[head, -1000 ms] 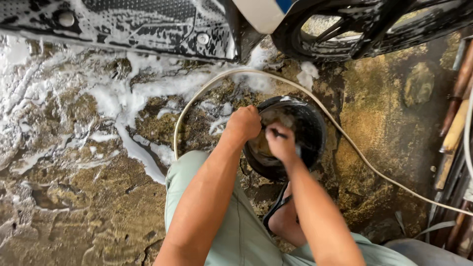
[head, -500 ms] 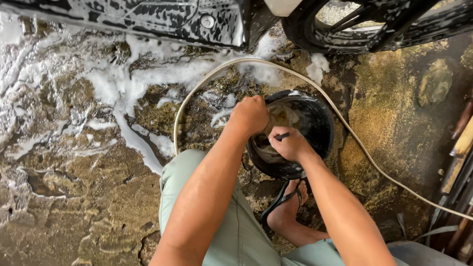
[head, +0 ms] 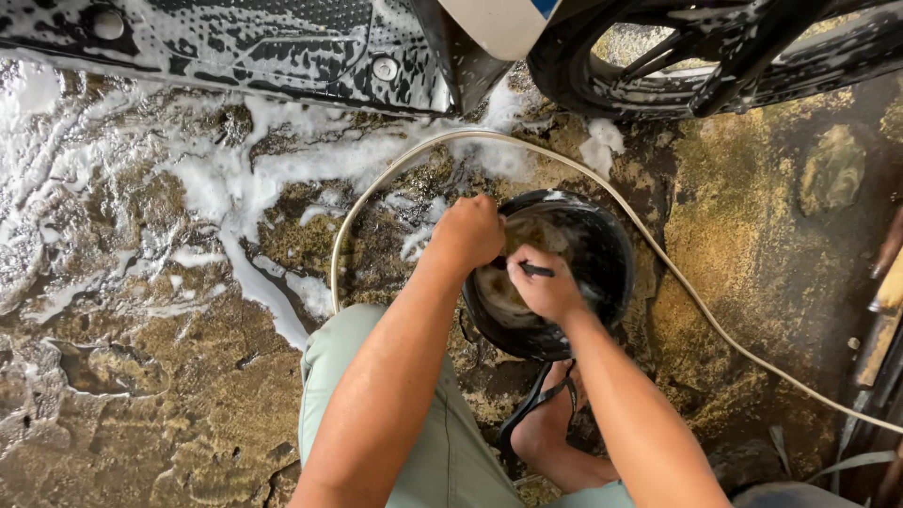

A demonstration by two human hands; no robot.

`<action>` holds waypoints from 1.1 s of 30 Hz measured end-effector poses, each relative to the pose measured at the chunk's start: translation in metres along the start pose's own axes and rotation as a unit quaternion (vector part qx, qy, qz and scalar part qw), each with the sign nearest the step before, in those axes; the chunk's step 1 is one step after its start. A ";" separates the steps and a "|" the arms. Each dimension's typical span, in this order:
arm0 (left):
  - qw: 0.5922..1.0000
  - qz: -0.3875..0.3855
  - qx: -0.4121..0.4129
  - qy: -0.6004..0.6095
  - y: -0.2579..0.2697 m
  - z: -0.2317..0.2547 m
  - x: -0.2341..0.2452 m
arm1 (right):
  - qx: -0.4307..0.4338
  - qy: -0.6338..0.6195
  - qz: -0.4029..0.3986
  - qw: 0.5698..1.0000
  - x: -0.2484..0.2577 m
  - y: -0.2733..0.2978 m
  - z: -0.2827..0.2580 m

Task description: The person scrubs the rear wheel, tire, and chain area of a motorcycle using a brush and soapy water from a bucket. They repeatedly dip the brush into the bucket to apply soap while cleaning the mechanical components and the lower body of the bike.

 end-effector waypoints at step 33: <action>0.990 -0.077 0.109 -0.033 0.056 -0.001 0.016 | 0.206 0.038 0.386 0.898 0.137 -0.117 0.006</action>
Point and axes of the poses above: each hand's wrist, its own y-axis away from the middle knuckle, its own x-axis out of the back of the hand, z = x × y, the point moved 6 cm from there along -y, towards the middle knuckle, and after that the axes turned 4 degrees about -y, right-handed, at the moved point
